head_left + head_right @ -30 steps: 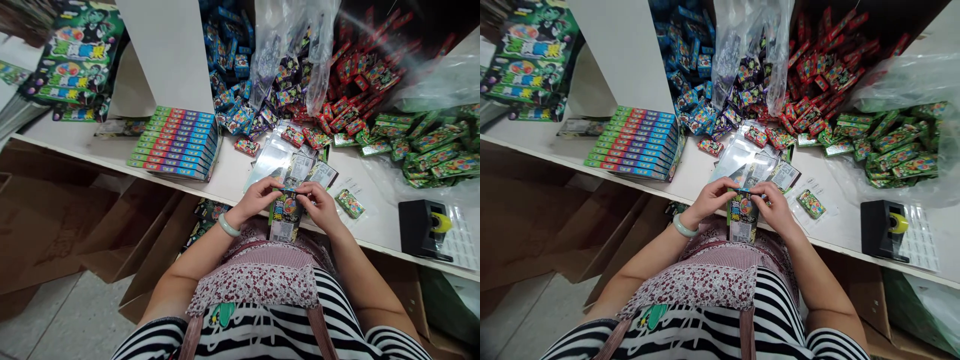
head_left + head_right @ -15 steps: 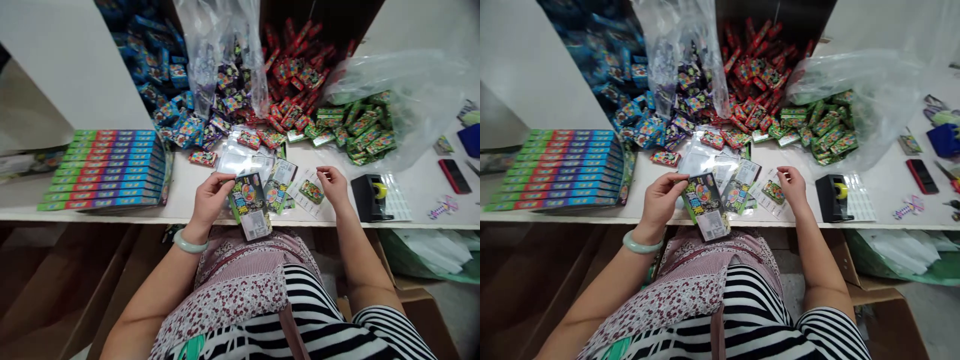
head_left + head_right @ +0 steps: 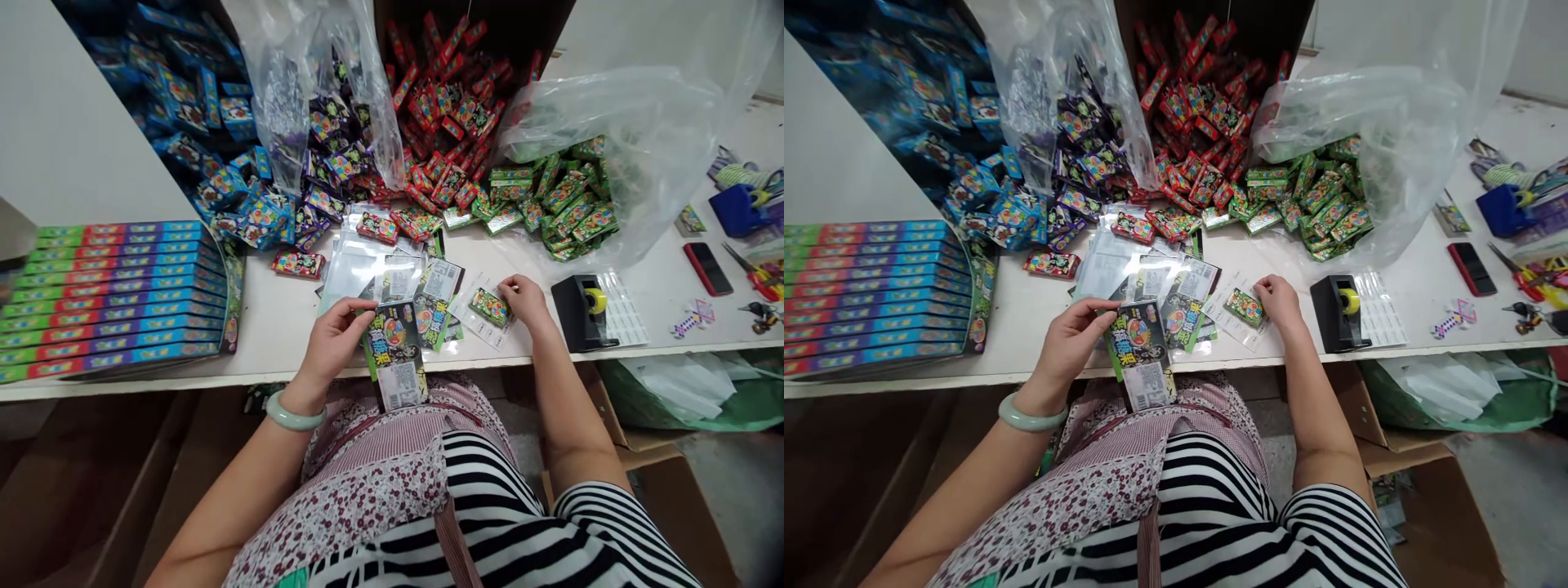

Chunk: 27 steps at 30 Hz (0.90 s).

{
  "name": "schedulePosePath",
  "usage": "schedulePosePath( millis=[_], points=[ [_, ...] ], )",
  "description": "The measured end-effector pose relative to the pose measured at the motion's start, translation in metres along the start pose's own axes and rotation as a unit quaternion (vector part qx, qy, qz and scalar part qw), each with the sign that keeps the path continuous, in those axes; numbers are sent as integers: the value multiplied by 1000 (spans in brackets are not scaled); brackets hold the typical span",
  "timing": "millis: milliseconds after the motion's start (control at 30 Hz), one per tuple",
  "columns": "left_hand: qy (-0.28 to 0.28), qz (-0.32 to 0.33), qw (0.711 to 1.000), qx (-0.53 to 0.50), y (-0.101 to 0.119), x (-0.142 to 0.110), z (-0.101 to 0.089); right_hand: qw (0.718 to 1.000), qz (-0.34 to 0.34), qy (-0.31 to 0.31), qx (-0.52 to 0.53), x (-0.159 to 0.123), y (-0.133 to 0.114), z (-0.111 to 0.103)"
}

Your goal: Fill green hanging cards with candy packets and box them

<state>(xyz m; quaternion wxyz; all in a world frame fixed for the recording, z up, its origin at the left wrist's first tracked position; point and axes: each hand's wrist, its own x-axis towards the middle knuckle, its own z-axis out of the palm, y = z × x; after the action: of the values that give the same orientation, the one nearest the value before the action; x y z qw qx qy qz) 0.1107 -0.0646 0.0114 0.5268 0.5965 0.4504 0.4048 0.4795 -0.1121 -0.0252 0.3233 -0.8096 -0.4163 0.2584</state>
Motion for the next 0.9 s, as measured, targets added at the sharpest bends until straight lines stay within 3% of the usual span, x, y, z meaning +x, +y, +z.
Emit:
schedulePosePath(
  millis=[100, 200, 267, 400, 533, 700, 900],
  points=[
    [-5, 5, 1000, 0, -3, 0, 1, 997, 0, -13, 72, -6, 2, -9],
    [-11, 24, 1000, -3, -6, 0, 2, 991, -29, -22, 129, -16, -17, -17],
    [-13, 36, 999, -10, -7, 0, 4, 979, -93, -70, 170, -28, -44, -17],
    [-25, 56, 998, 2, -5, 0, 7, 917, -254, -260, 167, -56, -122, 1],
    [-41, 70, 997, 20, 0, -3, 6, 874, -322, -348, 102, -63, -177, 34],
    [-49, 66, 997, 13, 2, -3, 2, 854, -298, -424, 50, -47, -185, 61],
    [-48, 68, 996, 18, 2, 1, 6, 851, -291, -436, 15, -38, -187, 61]
  ],
)
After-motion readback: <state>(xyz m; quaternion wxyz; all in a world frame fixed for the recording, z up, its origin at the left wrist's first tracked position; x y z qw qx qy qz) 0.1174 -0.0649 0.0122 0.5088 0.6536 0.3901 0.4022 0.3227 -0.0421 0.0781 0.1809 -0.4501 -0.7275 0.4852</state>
